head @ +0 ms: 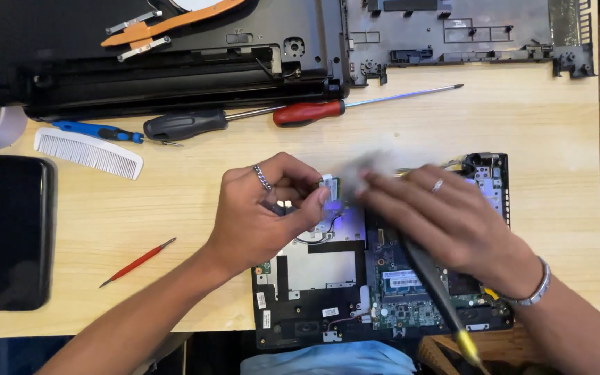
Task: The person cleans a disassembled laptop motherboard using a soft brush and a red plastic spudger. They then pick up a cooling fan and place it onto the motherboard.
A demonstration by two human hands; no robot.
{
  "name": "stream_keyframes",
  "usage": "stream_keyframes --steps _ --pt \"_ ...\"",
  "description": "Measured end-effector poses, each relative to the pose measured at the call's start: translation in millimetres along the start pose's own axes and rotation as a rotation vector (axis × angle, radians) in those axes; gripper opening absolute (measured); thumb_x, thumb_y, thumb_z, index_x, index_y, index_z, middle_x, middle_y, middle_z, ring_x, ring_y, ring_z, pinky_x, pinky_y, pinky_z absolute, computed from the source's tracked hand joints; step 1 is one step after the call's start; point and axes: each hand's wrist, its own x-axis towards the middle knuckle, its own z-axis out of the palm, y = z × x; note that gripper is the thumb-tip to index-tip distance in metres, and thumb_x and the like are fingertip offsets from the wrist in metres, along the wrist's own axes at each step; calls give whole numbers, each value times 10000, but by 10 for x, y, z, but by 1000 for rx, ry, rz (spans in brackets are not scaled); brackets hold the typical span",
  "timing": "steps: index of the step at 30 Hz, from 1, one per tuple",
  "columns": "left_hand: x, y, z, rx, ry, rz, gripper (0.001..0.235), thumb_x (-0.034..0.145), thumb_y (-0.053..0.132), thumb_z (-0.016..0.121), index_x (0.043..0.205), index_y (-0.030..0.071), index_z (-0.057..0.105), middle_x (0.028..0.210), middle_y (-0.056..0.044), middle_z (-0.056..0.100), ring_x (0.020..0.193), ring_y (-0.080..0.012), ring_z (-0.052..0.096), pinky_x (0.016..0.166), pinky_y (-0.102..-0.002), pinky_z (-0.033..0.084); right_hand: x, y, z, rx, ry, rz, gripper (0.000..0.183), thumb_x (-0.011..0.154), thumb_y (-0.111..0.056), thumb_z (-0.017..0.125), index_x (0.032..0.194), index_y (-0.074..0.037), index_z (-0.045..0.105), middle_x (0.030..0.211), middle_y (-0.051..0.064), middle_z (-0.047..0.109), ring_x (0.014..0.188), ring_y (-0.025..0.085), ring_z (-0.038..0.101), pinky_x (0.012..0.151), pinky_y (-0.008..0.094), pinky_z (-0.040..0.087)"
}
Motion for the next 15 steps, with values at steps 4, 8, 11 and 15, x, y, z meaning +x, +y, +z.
stream_keyframes --steps 4,8,11,15 --pt "35 -35 14 120 48 140 90 909 8 741 922 -25 658 799 -79 685 627 -133 680 591 -208 606 148 -67 -140 68 193 34 230 1000 -68 609 1103 124 683 1105 328 709 701 310 616 610 395 491" --pt "33 -30 17 93 -17 182 98 919 34 734 942 -29 663 807 -87 680 658 -136 641 645 -211 636 -24 41 45 37 87 2 205 1014 -34 645 1205 40 660 1160 246 748 781 264 670 659 356 542" --pt "32 -30 22 104 -5 186 99 915 22 735 942 -33 658 804 -88 686 646 -133 649 637 -209 635 -84 39 26 -4 158 94 219 1007 -55 685 1193 60 678 1150 283 747 728 270 632 633 368 528" --pt "30 -44 -8 69 -40 182 135 930 70 729 959 -39 655 828 -96 672 671 -148 642 635 -224 626 136 -68 -86 59 103 -140 176 1004 -61 638 1144 36 680 1081 219 757 693 228 666 582 345 538"
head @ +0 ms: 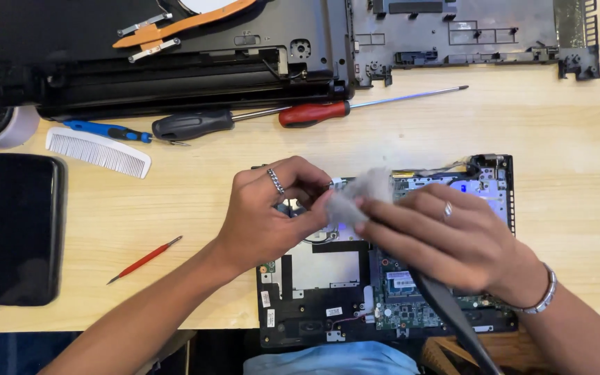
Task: The person cleans a disassembled laptop motherboard using a soft brush and a red plastic spudger. They then pick up a cooling fan and place it onto the motherboard.
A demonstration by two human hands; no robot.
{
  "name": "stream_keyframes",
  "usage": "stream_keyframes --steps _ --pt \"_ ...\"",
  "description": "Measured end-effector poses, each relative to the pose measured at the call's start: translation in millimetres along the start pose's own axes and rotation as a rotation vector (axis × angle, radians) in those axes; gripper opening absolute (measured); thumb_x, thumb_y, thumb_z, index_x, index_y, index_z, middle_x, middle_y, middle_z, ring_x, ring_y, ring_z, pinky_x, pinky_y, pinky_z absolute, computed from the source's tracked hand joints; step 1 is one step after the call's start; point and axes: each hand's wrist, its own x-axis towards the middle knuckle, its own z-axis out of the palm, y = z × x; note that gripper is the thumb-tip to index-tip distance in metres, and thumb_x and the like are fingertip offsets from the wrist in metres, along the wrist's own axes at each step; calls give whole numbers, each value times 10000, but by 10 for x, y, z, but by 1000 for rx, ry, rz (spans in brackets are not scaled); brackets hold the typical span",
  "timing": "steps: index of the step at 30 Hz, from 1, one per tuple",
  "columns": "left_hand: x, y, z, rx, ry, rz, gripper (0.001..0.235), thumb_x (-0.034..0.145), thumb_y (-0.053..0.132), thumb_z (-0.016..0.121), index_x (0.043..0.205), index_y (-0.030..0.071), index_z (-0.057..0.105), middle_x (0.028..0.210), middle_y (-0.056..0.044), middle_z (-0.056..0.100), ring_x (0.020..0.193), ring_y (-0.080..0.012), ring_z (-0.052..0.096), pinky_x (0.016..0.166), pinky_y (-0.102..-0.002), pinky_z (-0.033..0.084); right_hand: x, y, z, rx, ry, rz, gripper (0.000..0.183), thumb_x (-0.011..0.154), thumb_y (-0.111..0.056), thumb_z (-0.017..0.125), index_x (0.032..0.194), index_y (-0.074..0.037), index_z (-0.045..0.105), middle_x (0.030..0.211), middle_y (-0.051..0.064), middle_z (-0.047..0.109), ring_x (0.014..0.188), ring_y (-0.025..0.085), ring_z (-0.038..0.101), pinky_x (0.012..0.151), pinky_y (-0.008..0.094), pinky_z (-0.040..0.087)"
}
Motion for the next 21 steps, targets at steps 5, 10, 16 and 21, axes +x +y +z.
stream_keyframes --steps 5,10,16,21 --pt "12 29 19 6 21 -1 96 911 10 734 938 -39 657 804 -91 680 642 -144 649 625 -212 630 -194 116 9 -111 23 168 202 986 -25 722 1171 53 699 1148 253 760 740 271 637 621 368 532" --pt "1 31 20 5 7 -3 105 902 14 750 943 -18 659 800 -83 669 625 -133 626 619 -213 610 -157 83 -11 -87 -91 123 320 991 -9 746 1295 -46 650 1293 141 740 831 210 688 675 337 551" --pt "1 17 11 65 59 -30 85 917 25 740 940 -22 672 818 -77 699 670 -126 659 630 -215 637 -120 116 -22 -48 60 -65 138 952 -159 804 1053 -90 740 1069 87 799 755 161 734 608 290 557" --pt "10 62 8 15 21 15 97 919 43 725 952 -35 677 812 -90 706 653 -146 662 630 -217 636 -183 141 -27 -162 -54 176 255 1031 -68 667 1278 -4 674 1264 165 759 881 268 700 724 377 556"
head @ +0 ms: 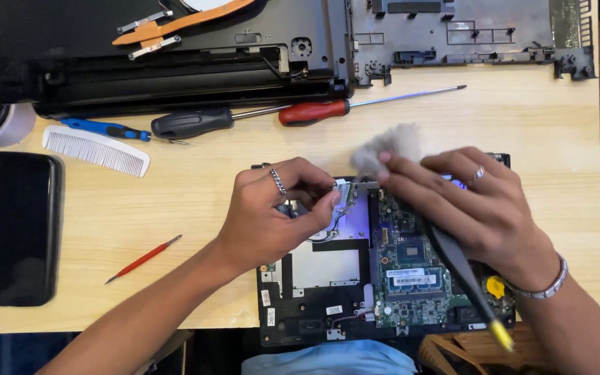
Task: The person cleans a disassembled laptop motherboard using a soft brush and a red plastic spudger. They then pick up a cooling fan and place it onto the motherboard.
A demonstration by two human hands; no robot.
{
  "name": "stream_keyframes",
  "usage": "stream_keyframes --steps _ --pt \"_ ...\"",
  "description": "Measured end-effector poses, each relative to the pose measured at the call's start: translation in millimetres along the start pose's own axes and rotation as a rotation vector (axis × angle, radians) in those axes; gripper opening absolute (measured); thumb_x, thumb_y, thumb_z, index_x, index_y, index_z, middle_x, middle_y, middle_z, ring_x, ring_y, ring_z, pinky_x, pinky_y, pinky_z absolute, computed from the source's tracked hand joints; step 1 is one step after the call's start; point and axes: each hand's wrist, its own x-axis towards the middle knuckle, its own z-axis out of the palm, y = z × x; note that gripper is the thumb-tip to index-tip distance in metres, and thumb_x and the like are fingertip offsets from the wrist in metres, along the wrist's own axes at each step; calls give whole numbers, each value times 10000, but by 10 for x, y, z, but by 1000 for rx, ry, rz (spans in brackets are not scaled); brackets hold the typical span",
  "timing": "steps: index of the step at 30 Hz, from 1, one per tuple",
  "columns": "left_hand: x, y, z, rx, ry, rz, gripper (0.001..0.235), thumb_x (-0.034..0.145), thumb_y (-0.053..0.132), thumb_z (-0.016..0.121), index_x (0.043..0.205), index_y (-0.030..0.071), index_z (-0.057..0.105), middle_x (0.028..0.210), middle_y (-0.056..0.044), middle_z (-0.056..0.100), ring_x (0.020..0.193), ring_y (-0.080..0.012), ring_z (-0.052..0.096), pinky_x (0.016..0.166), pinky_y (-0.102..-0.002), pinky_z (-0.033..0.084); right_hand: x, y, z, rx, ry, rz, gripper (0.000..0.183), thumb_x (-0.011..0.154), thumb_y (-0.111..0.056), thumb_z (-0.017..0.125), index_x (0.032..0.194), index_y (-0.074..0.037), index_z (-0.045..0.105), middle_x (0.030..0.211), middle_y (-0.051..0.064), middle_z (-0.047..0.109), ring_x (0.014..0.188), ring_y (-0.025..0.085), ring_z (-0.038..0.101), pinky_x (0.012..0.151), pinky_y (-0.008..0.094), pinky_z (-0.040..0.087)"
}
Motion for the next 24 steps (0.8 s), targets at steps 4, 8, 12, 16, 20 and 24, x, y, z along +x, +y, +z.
stream_keyframes --steps 4,8,12,16,20,24 --pt "-7 -53 -24 89 54 -66 67 923 64 741 938 28 687 795 -46 699 637 -92 612 592 -203 560 95 -154 -113 157 26 -172 202 953 -142 753 1127 -44 723 1165 69 762 878 170 741 738 326 603" --pt "-33 -28 -49 -33 -1 18 74 922 41 722 953 3 667 756 -48 683 633 -107 637 590 -202 577 -63 -73 25 120 -31 124 293 943 -70 748 1223 6 705 1162 171 784 919 298 684 779 398 571" --pt "-25 -101 -53 63 46 31 75 928 37 725 928 17 653 762 -49 680 634 -116 632 590 -223 567 231 -327 -197 289 -71 13 242 931 -89 677 1165 -28 690 1237 110 726 984 243 712 817 362 592" --pt "-38 -72 -64 -7 -2 89 102 919 44 735 945 7 643 779 -56 678 636 -124 639 602 -236 577 79 -211 -17 222 -89 187 321 894 -126 739 1201 -41 697 1165 119 779 946 274 673 798 374 559" --pt "-25 -85 -48 1 42 41 61 931 24 708 933 12 648 756 -46 674 637 -113 626 587 -215 555 309 -365 -180 239 -10 147 202 923 -38 695 1098 59 721 1152 182 758 913 274 704 801 361 575" --pt "-39 -89 -54 -6 30 59 87 928 51 721 931 24 639 772 -42 685 634 -105 624 590 -218 541 -9 -185 21 175 -133 131 329 948 -122 689 1273 -81 670 1286 105 740 994 279 669 821 402 547"
